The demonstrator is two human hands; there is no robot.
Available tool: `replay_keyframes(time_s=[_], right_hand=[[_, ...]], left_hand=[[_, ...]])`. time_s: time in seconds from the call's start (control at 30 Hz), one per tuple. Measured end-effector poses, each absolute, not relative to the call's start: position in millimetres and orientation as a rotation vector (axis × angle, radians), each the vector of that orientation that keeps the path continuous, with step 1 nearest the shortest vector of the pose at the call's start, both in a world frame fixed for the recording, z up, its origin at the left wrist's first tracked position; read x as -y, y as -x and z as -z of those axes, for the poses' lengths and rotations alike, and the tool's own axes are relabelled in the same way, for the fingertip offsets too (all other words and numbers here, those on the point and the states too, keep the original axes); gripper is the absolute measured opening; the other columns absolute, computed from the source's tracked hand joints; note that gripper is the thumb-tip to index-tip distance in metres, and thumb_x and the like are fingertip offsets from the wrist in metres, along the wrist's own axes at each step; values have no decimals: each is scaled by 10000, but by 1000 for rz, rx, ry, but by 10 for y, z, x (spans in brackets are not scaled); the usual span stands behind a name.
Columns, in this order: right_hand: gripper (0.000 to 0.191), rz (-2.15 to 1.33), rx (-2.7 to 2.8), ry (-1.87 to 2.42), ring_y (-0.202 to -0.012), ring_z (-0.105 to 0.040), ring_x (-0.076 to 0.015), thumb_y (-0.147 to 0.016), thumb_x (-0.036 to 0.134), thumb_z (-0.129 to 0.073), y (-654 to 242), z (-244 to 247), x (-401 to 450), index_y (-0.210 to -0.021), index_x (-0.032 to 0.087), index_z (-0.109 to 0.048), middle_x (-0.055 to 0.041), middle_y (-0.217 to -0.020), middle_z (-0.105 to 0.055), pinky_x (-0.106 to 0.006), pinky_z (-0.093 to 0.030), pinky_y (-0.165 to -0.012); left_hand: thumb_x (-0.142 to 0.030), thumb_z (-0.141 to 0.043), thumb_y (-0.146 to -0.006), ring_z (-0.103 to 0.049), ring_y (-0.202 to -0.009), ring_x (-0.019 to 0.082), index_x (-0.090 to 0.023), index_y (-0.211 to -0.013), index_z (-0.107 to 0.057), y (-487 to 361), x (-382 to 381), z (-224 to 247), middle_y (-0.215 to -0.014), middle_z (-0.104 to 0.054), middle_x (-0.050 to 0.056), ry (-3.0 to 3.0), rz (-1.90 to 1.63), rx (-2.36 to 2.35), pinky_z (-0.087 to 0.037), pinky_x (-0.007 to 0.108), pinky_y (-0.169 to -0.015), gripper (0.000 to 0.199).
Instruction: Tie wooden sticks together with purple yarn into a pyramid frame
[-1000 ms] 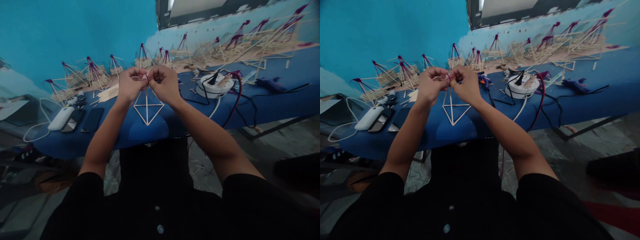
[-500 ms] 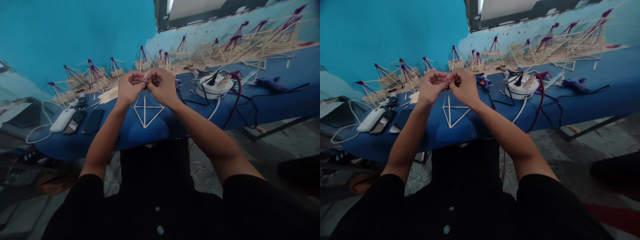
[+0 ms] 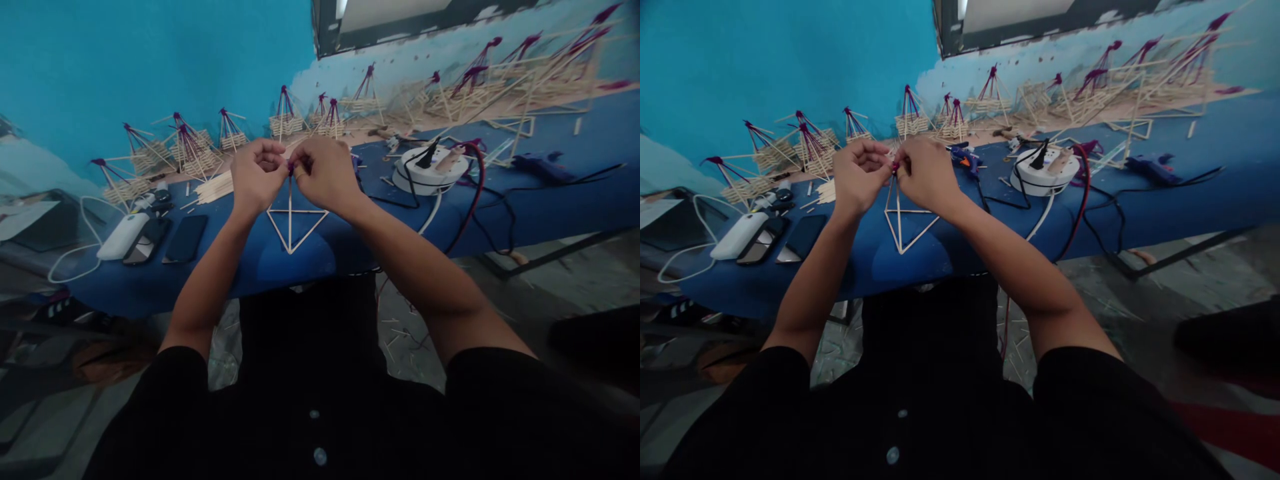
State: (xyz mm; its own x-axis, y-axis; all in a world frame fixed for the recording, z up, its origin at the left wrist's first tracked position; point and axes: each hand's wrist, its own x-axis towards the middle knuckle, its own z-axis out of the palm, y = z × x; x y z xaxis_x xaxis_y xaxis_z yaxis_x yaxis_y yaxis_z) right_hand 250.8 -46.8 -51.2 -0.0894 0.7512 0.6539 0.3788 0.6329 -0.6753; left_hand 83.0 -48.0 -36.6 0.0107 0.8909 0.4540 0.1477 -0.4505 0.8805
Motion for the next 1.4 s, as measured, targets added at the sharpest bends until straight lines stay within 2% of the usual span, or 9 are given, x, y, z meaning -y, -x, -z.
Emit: replay_keyframes(time_s=[0.17, 0.27, 0.43, 0.6, 0.73, 0.93, 1.07, 1.23, 1.4], right_hand=[[155, -453, 1661, 942, -1158, -716, -325, -881, 251, -829, -2501, 488, 514, -861, 296, -683, -64, -911, -737, -484, -638, -1041], [144, -472, 1654, 952, -1025, -732, -288, -900, 277, -815, -2492, 470, 541, -838, 293, -685, -50, -882, -743, -457, -656, -980], [168, -537, 1610, 934, -880, -715, -228, -847, 206, -829, -2483, 439, 507, -846, 280, -678, -23, -849, -742, -399, -673, -890], [275, -799, 1471, 880, -781, -703, -181, -748, 62, -813, -2505, 478, 345, -869, 243, -645, 9, -767, -691, -324, -650, -758], [312, -947, 1371, 876, -666, -668, -150, -737, 47, -814, -2516, 522, 250, -874, 237, -608, 30, -712, -669, -283, -615, -633], [360, -934, 1350, 828, -692, -733, -164, -781, 175, -931, -2496, 539, 253, -887, 244, -594, 43, -683, -678, -294, -666, -667], [378, -915, 1354, 815, -678, -727, -159, -760, 207, -967, -2501, 557, 243, -899, 248, -619, 53, -657, -674, -287, -669, -658], [302, -891, 1378, 833, -727, -740, -164, -806, 161, -902, -2521, 557, 265, -853, 237, -614, 31, -681, -689, -303, -678, -722], [264, -832, 1418, 799, -702, -705, -138, -855, 72, -801, -2551, 612, 204, -853, 223, -584, 27, -711, -673, -298, -653, -720]], left_hand=[[-64, -887, -726, -788, -1105, 209, -236, -926, -713, -855, 515, 361, -925, -801, 13, -1684, -1520, -1087, -604, 253, -936, 316], [-47, -875, -741, -786, -1095, 207, -235, -928, -716, -871, 541, 370, -919, -797, 8, -1708, -1555, -1106, -598, 255, -927, 308], [-27, -832, -794, -747, -863, 173, -257, -905, -710, -881, 575, 380, -837, -754, -9, -1753, -1598, -1105, -598, 284, -837, 283], [-143, -921, -780, -792, -978, 184, -297, -1135, -722, -859, 588, 399, -902, -810, -28, -1668, -1525, -1089, -600, 269, -895, 435], [-139, -904, -797, -807, -992, 164, -316, -1250, -709, -855, 593, 435, -973, -840, -30, -1642, -1538, -1093, -602, 238, -889, 524], [-114, -857, -834, -821, -1122, 176, -332, -1364, -702, -875, 626, 439, -1126, -865, -11, -1577, -1475, -1085, -632, 226, -908, 593], [-122, -864, -825, -823, -1164, 190, -306, -1397, -713, -896, 684, 396, -1094, -872, 5, -1521, -1454, -1069, -645, 235, -957, 620], [-144, -897, -809, -825, -1126, 198, -293, -1320, -750, -887, 651, 397, -911, -853, -23, -1581, -1481, -1085, -637, 257, -1005, 552], [-212, -875, -847, -813, -905, 182, -270, -1184, -757, -813, 386, 503, -883, -831, -1, -1819, -1572, -1080, -634, 270, -835, 362]])
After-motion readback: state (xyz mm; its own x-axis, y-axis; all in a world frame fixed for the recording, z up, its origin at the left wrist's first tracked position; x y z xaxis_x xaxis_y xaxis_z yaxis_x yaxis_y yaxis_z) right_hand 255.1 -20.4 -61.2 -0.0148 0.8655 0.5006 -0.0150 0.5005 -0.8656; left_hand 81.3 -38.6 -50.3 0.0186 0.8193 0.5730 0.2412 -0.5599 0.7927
